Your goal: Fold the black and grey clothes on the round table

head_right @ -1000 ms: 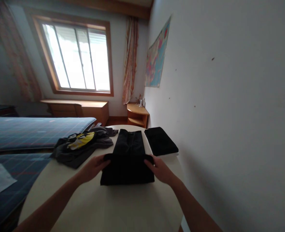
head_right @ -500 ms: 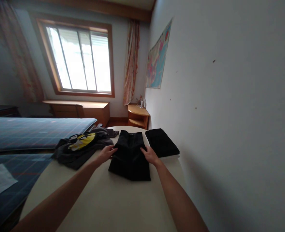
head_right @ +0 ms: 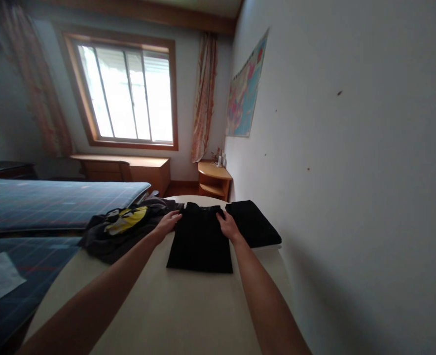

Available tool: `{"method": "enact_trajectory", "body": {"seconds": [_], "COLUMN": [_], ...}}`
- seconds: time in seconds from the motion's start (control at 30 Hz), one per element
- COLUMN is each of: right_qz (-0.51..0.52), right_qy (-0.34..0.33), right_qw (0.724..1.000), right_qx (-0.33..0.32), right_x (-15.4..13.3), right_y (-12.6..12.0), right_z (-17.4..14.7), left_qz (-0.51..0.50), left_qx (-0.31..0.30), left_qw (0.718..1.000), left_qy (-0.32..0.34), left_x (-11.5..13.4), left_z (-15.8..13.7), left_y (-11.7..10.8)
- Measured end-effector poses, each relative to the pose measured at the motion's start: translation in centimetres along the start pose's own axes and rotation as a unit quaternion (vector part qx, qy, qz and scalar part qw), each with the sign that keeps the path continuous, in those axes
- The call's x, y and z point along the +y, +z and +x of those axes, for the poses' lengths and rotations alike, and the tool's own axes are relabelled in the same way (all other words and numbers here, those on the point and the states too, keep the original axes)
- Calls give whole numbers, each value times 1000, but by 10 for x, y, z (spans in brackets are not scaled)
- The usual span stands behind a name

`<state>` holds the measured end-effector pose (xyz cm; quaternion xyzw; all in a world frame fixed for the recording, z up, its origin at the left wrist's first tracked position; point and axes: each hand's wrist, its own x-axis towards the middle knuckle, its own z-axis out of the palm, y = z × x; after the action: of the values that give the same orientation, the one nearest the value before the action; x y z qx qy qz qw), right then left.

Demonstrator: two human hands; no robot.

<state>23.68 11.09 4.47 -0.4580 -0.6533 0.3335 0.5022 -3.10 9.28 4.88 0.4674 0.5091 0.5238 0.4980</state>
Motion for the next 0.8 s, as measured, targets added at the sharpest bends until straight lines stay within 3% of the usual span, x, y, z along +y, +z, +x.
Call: {"method": "enact_trajectory", "body": {"seconds": [0.17, 0.3, 0.37, 0.43, 0.5, 0.6, 0.7, 0.8], "right_qz": [-10, -53, -101, -186, -280, -335, -383, -425], "right_qy": [18, 48, 49, 8, -64, -120, -139, -132], "right_qw": [1000, 997, 993, 982, 957, 920, 888, 867], "right_qx": [-21, 14, 46, 38, -38, -165, -214, -224], "right_x": [9, 8, 1, -9, -24, -45, -54, -52], "right_y": [5, 7, 9, 11, 14, 16, 16, 15], "right_z": [6, 5, -4, -22, -48, -97, -135, -152], "left_qz": [23, 76, 111, 138, 195, 351, 451, 466], "left_qx": [15, 63, 97, 117, 112, 51, -21, -56], "left_qw": [999, 994, 987, 979, 960, 884, 834, 831], "left_qy": [19, 50, 66, 93, 165, 304, 319, 299], "left_x": [-13, -19, -20, -21, -22, -28, -38, -50], "left_z": [-3, -5, -10, -21, -40, -76, -105, -118], "left_y": [5, 5, 5, 5, 5, 2, -5, -12]}}
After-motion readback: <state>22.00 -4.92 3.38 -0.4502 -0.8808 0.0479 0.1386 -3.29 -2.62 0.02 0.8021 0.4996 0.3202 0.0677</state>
